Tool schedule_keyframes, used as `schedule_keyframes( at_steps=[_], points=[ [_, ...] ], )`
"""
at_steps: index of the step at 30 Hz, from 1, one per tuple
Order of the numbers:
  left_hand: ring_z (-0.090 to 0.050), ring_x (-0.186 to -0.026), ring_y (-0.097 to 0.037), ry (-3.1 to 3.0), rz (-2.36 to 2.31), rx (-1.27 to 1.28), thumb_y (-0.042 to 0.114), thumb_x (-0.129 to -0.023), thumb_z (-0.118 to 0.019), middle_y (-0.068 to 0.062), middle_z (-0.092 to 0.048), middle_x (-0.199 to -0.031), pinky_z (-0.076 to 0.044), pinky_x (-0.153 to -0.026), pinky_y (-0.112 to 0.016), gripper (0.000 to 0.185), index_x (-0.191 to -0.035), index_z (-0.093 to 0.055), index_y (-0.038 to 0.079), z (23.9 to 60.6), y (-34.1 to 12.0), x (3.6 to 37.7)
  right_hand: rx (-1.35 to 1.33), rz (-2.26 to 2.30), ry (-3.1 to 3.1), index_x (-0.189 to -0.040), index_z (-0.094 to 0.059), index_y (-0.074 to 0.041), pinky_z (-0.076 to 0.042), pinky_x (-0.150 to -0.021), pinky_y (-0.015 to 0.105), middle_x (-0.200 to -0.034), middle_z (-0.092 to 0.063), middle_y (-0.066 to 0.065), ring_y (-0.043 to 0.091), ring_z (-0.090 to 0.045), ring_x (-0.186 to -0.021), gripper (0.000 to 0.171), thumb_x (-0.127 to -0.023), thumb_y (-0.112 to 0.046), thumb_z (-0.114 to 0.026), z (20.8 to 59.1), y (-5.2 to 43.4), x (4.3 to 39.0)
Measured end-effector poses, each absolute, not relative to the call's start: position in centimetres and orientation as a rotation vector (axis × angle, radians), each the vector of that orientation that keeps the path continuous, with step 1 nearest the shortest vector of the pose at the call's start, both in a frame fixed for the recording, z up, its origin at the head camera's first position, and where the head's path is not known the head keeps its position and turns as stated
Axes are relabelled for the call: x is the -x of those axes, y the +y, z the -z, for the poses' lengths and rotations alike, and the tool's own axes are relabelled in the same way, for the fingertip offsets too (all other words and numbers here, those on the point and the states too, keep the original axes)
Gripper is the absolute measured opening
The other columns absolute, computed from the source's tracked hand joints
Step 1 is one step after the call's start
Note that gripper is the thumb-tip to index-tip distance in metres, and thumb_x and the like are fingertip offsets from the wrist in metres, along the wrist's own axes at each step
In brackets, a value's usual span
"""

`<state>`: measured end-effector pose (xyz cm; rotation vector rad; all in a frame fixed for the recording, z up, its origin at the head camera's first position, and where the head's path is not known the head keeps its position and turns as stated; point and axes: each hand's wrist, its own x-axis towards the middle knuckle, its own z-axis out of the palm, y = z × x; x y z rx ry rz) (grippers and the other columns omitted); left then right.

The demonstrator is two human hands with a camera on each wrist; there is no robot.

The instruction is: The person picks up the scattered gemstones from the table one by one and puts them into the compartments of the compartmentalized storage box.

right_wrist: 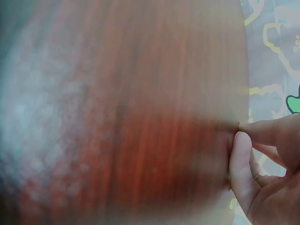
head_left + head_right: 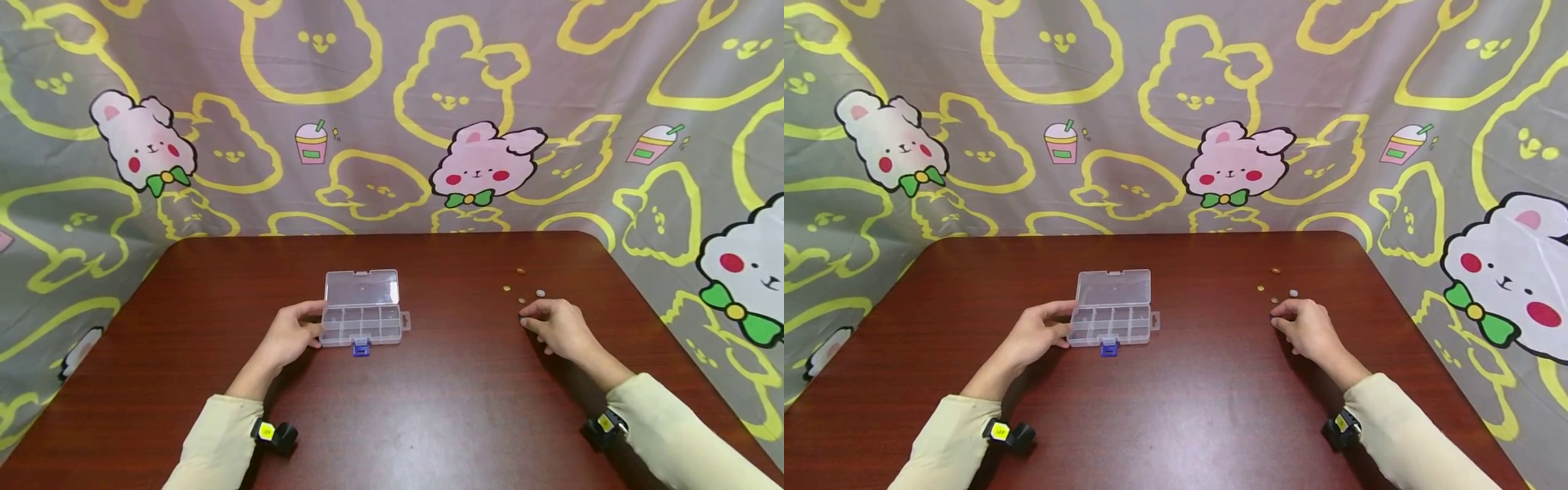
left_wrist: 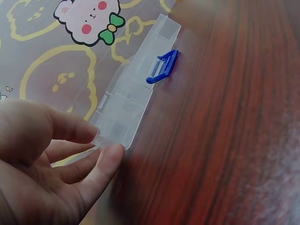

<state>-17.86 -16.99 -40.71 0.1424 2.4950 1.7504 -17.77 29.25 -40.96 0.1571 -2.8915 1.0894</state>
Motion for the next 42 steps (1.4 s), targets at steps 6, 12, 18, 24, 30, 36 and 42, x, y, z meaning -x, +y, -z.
schedule_keyframes(
  at_steps=[6, 12, 18, 24, 30, 36, 42],
  points=[
    [-0.065, -0.08, -0.025, 2.499, -1.753, -0.158, -0.012, -0.089, -0.056, -0.033, -0.057, -0.13, -0.059, -0.062, -0.034, 0.047, -0.136, -0.053, -0.012, 40.6, -16.9, 17.8, -0.156, -1.083, -2.898, -0.103, -0.073, 0.0, -0.051, -0.038, 0.033, -0.061, -0.061, 0.002, 0.019, -0.056, -0.045, 0.013, -0.091, -0.005, -0.072, 40.9, 29.3, 17.7],
    [-0.065, -0.083, -0.027, 2.499, -1.756, -0.181, -0.012, -0.09, -0.056, -0.034, -0.056, -0.132, -0.06, -0.063, -0.036, 0.047, -0.137, -0.052, -0.013, 40.6, -16.9, 17.9, -0.155, -1.065, -2.907, -0.104, -0.071, 0.0, -0.05, -0.039, 0.034, -0.064, -0.062, 0.002, 0.019, -0.055, -0.045, 0.013, -0.091, -0.005, -0.071, 40.6, 29.3, 17.7],
    [-0.065, -0.082, -0.026, 2.495, -1.751, -0.149, -0.011, -0.09, -0.057, -0.032, -0.056, -0.133, -0.06, -0.065, -0.037, 0.047, -0.137, -0.053, -0.011, 40.4, -16.8, 17.9, -0.146, -1.066, -2.912, -0.104, -0.07, 0.001, -0.051, -0.039, 0.033, -0.061, -0.06, 0.002, 0.019, -0.056, -0.045, 0.013, -0.092, -0.005, -0.07, 40.6, 29.3, 17.6],
    [-0.066, -0.082, -0.025, 2.494, -1.753, -0.13, -0.012, -0.09, -0.057, -0.032, -0.057, -0.131, -0.06, -0.066, -0.034, 0.047, -0.136, -0.054, -0.011, 40.5, -16.8, 18.0, -0.135, -1.091, -2.905, -0.103, -0.069, 0.001, -0.052, -0.041, 0.033, -0.065, -0.063, 0.004, 0.019, -0.059, -0.049, 0.012, -0.093, -0.005, -0.069, 40.3, 29.3, 17.5],
    [-0.066, -0.084, -0.024, 2.492, -1.756, -0.135, -0.011, -0.09, -0.056, -0.033, -0.057, -0.131, -0.06, -0.066, -0.033, 0.047, -0.136, -0.054, -0.012, 40.6, -17.0, 17.9, -0.118, -1.154, -2.907, -0.106, -0.069, 0.003, -0.054, -0.045, 0.034, -0.073, -0.067, 0.007, 0.02, -0.061, -0.054, 0.016, -0.094, -0.007, -0.069, 40.0, 29.3, 17.1],
    [-0.066, -0.084, -0.025, 2.492, -1.765, -0.158, -0.012, -0.09, -0.056, -0.034, -0.057, -0.131, -0.06, -0.066, -0.033, 0.046, -0.136, -0.053, -0.012, 40.9, -17.1, 17.8, -0.144, -1.358, -2.838, -0.108, -0.068, 0.007, -0.055, -0.047, 0.035, -0.075, -0.069, 0.012, 0.021, -0.063, -0.057, 0.018, -0.094, -0.005, -0.069, 40.0, 29.2, 16.9],
    [-0.067, -0.084, -0.027, 2.501, -1.75, -0.178, -0.012, -0.09, -0.056, -0.034, -0.057, -0.13, -0.06, -0.067, -0.035, 0.046, -0.136, -0.053, -0.013, 41.1, -17.2, 17.9, -0.142, -1.604, -2.736, -0.111, -0.067, 0.011, -0.058, -0.052, 0.037, -0.089, -0.073, 0.019, 0.021, -0.068, -0.063, 0.024, -0.092, -0.005, -0.071, 40.2, 28.6, 16.8]
  ],
)
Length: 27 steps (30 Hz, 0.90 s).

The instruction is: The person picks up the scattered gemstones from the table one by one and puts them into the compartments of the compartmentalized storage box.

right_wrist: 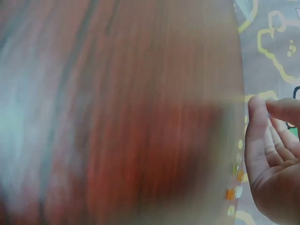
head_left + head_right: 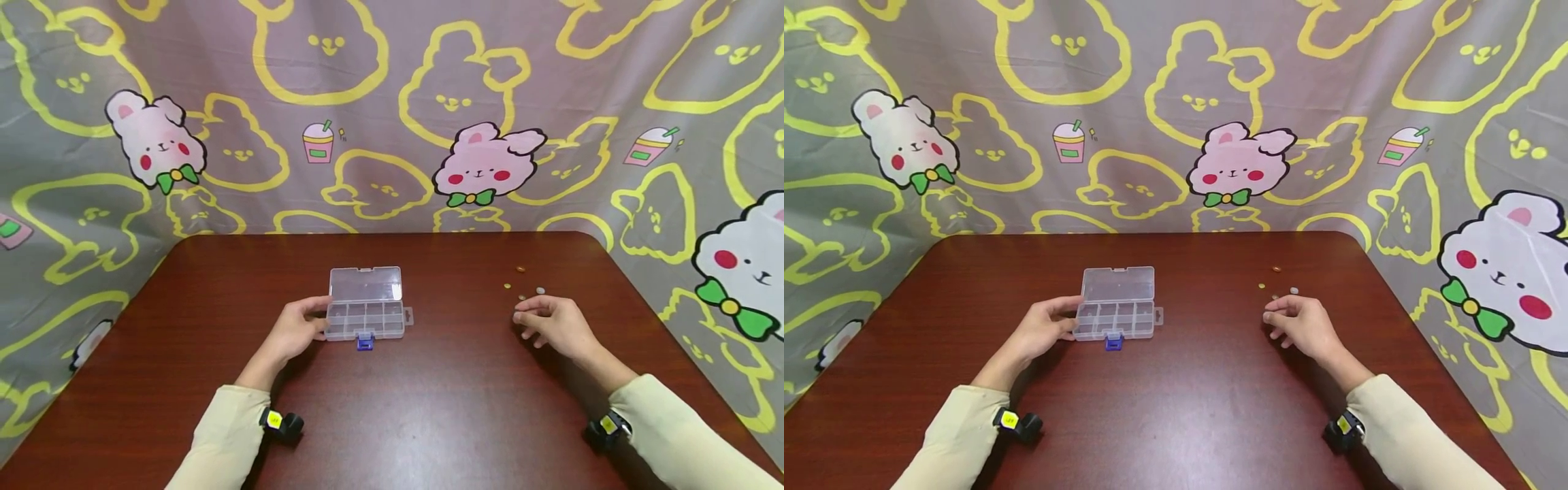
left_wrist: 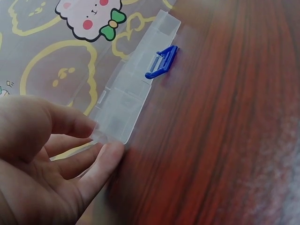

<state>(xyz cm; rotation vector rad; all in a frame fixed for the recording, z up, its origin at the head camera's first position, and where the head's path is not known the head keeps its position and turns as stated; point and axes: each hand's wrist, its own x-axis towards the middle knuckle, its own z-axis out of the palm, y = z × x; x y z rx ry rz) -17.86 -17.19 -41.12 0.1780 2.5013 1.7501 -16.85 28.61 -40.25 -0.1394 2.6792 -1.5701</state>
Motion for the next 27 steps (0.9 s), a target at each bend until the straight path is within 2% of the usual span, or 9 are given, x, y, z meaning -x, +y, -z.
schedule_keyframes(
  at_steps=[17, 27],
  points=[
    [-0.068, -0.086, -0.029, 2.512, -1.738, -0.168, -0.012, -0.09, -0.056, -0.034, -0.057, -0.129, -0.06, -0.067, -0.034, 0.046, -0.136, -0.053, -0.013, 41.2, -17.1, 17.9, 0.133, 1.799, 2.446, -0.118, -0.062, 0.014, -0.056, -0.052, 0.034, -0.084, -0.071, 0.013, 0.019, -0.065, -0.061, 0.036, -0.09, -0.006, -0.075, 40.5, 26.0, 16.9],
    [-0.067, -0.086, -0.026, 2.514, -1.743, -0.17, -0.012, -0.091, -0.055, -0.034, -0.056, -0.131, -0.06, -0.067, -0.032, 0.046, -0.136, -0.053, -0.013, 41.4, -17.2, 17.9, 0.141, 1.831, 2.372, -0.117, -0.063, 0.013, -0.055, -0.05, 0.031, -0.082, -0.069, 0.013, 0.017, -0.062, -0.062, 0.034, -0.09, -0.005, -0.073, 41.1, 23.7, 17.2]
  ],
)
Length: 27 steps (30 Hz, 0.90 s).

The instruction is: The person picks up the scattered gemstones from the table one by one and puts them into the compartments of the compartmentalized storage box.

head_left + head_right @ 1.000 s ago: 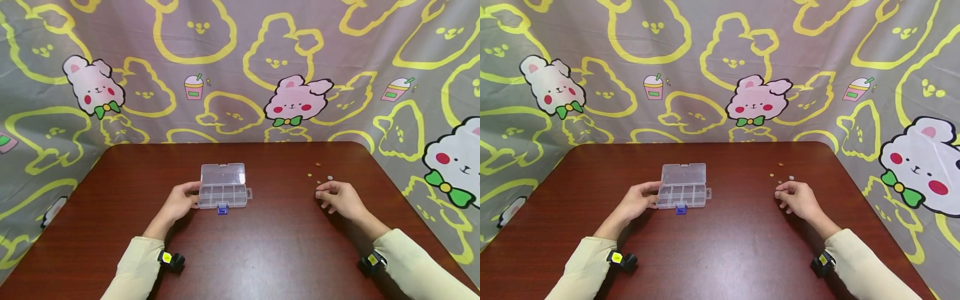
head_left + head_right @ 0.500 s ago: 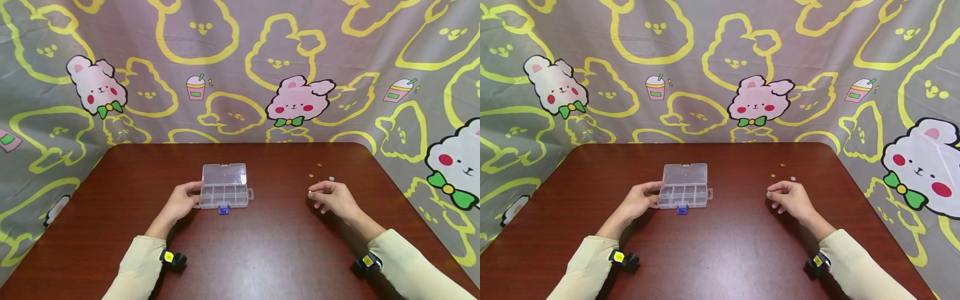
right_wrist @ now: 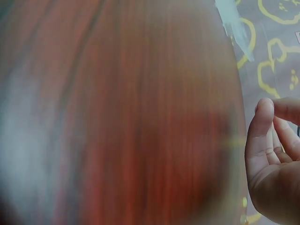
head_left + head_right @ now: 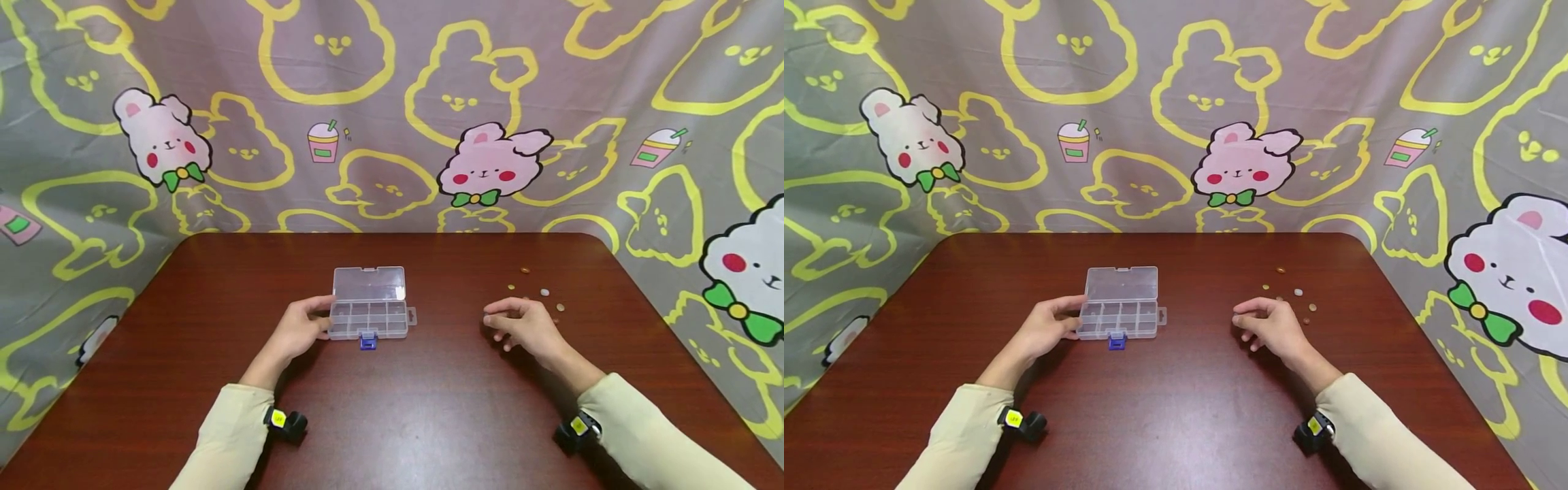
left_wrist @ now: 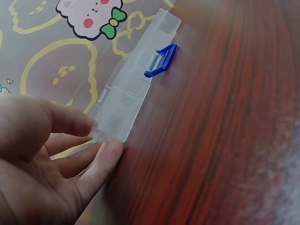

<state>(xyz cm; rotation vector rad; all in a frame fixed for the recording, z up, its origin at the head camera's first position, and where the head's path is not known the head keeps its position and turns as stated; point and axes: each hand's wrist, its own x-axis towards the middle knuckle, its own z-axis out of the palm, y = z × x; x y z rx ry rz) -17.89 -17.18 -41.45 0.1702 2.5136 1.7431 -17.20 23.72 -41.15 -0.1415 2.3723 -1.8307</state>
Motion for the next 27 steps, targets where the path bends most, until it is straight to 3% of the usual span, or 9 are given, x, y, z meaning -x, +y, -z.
schedule_keyframes(
  at_steps=[27],
  points=[
    [-0.065, -0.088, -0.026, 2.518, -1.745, -0.127, -0.011, -0.091, -0.057, -0.032, -0.058, -0.13, -0.06, -0.068, -0.034, 0.046, -0.137, -0.055, -0.009, 41.3, -17.0, 17.8, 0.234, 1.843, 2.29, -0.114, -0.066, 0.01, -0.053, -0.046, 0.031, -0.079, -0.066, 0.023, 0.02, -0.06, -0.059, 0.029, -0.088, -0.002, -0.074, 40.6, 18.2, 17.7]
  ],
)
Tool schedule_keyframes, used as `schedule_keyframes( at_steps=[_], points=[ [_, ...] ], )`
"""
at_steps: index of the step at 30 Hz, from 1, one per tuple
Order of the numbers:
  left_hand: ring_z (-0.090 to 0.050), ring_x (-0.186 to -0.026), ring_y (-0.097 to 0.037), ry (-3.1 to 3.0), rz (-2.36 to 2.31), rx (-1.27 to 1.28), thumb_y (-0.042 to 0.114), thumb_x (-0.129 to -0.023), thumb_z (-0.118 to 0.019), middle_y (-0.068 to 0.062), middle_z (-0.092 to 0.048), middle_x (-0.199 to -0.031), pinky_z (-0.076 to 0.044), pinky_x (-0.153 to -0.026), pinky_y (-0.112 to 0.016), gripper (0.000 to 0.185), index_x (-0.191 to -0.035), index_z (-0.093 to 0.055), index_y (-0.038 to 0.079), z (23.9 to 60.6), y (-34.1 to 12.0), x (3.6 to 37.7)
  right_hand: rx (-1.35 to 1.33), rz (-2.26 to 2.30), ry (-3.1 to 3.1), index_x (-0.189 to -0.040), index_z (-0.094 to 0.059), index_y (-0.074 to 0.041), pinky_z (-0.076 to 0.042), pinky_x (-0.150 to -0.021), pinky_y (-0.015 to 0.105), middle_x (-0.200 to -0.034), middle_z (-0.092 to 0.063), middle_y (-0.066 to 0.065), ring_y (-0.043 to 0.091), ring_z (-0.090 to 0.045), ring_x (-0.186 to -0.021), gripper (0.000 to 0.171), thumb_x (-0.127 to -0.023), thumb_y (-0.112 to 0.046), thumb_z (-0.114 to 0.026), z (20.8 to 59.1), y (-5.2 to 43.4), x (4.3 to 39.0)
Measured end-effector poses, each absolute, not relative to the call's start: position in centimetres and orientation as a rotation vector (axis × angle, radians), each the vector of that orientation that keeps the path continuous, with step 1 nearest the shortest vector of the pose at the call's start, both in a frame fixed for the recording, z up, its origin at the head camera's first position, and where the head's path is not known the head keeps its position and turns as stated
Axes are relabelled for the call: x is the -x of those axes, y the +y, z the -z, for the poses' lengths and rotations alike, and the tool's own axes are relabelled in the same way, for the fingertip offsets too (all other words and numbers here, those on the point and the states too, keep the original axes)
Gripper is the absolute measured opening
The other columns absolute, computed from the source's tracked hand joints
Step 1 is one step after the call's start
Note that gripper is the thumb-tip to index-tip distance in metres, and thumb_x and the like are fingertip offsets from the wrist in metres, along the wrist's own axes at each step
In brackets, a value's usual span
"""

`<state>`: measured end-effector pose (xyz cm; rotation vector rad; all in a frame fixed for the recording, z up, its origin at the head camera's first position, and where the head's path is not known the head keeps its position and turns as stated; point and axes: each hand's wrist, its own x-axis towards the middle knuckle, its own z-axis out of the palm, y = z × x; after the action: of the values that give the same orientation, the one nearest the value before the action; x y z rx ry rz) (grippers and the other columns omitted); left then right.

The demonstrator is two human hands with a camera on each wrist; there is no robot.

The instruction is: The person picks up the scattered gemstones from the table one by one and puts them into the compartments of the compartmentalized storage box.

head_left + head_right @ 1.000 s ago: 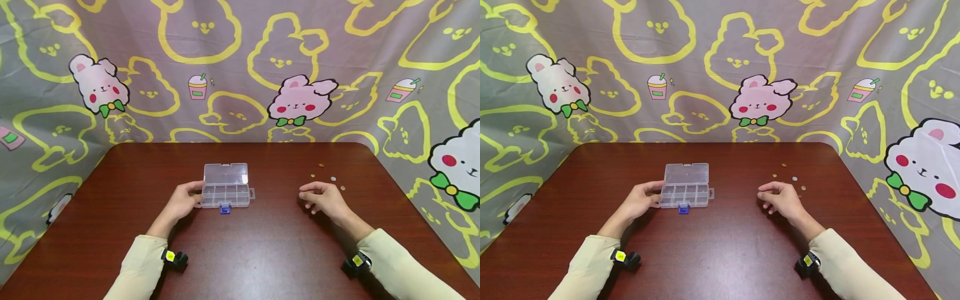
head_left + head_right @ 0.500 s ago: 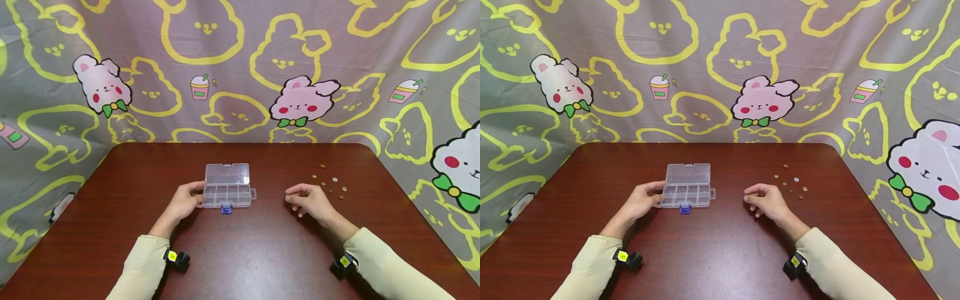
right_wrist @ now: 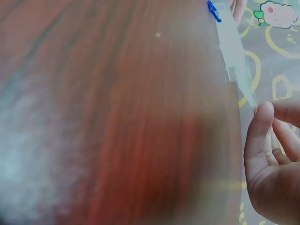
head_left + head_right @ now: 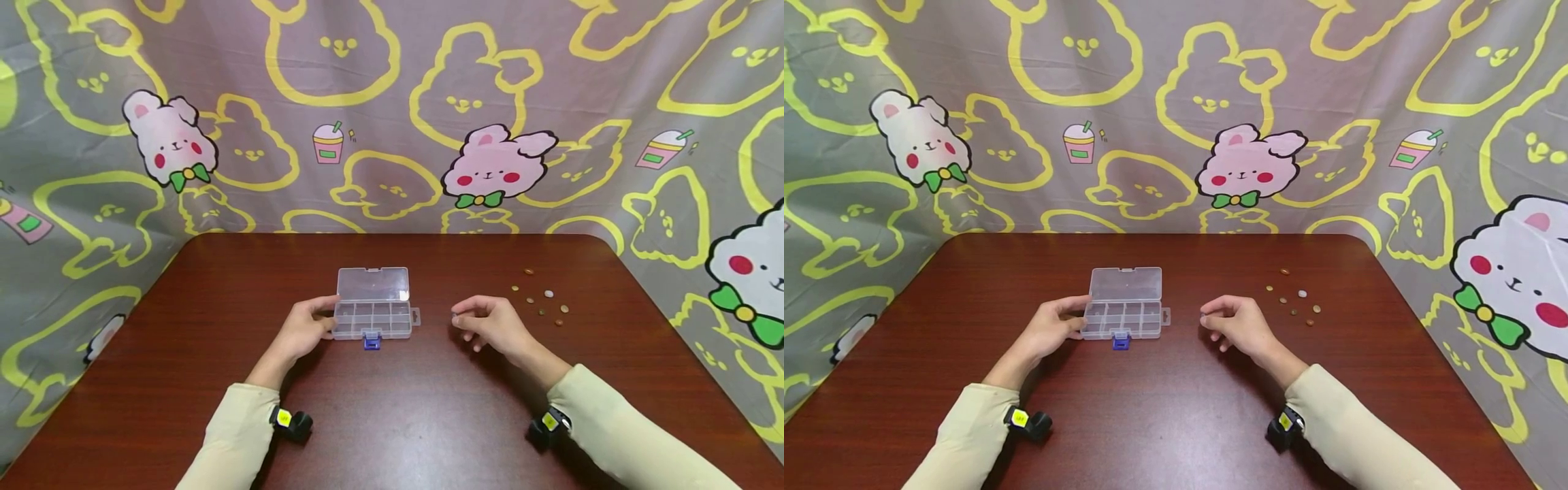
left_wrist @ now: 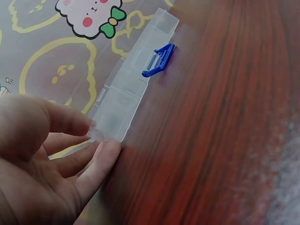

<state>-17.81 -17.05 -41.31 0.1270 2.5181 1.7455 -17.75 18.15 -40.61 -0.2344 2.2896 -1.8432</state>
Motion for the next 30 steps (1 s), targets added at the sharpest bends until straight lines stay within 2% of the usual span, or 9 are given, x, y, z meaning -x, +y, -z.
schedule_keyframes(
  at_steps=[16, 30],
  points=[
    [-0.066, -0.084, -0.023, 2.524, -1.739, -0.091, -0.01, -0.09, -0.057, -0.028, -0.059, -0.131, -0.059, -0.066, -0.031, 0.046, -0.137, -0.057, -0.007, 41.6, -17.0, 17.9, 0.278, 1.834, 2.284, -0.113, -0.066, 0.011, -0.051, -0.044, 0.029, -0.08, -0.066, 0.027, 0.024, -0.061, -0.059, 0.028, -0.089, -0.001, -0.074, 39.7, 15.9, 18.3],
    [-0.066, -0.083, -0.025, 2.512, -1.793, -0.113, -0.01, -0.091, -0.058, -0.03, -0.058, -0.131, -0.06, -0.067, -0.035, 0.045, -0.136, -0.056, -0.008, 41.3, -17.0, 17.5, 0.311, 1.832, 2.299, -0.111, -0.068, 0.011, -0.05, -0.042, 0.029, -0.079, -0.067, 0.025, 0.022, -0.06, -0.056, 0.026, -0.088, 0.0, -0.074, 40.1, 14.5, 18.8]
  ],
)
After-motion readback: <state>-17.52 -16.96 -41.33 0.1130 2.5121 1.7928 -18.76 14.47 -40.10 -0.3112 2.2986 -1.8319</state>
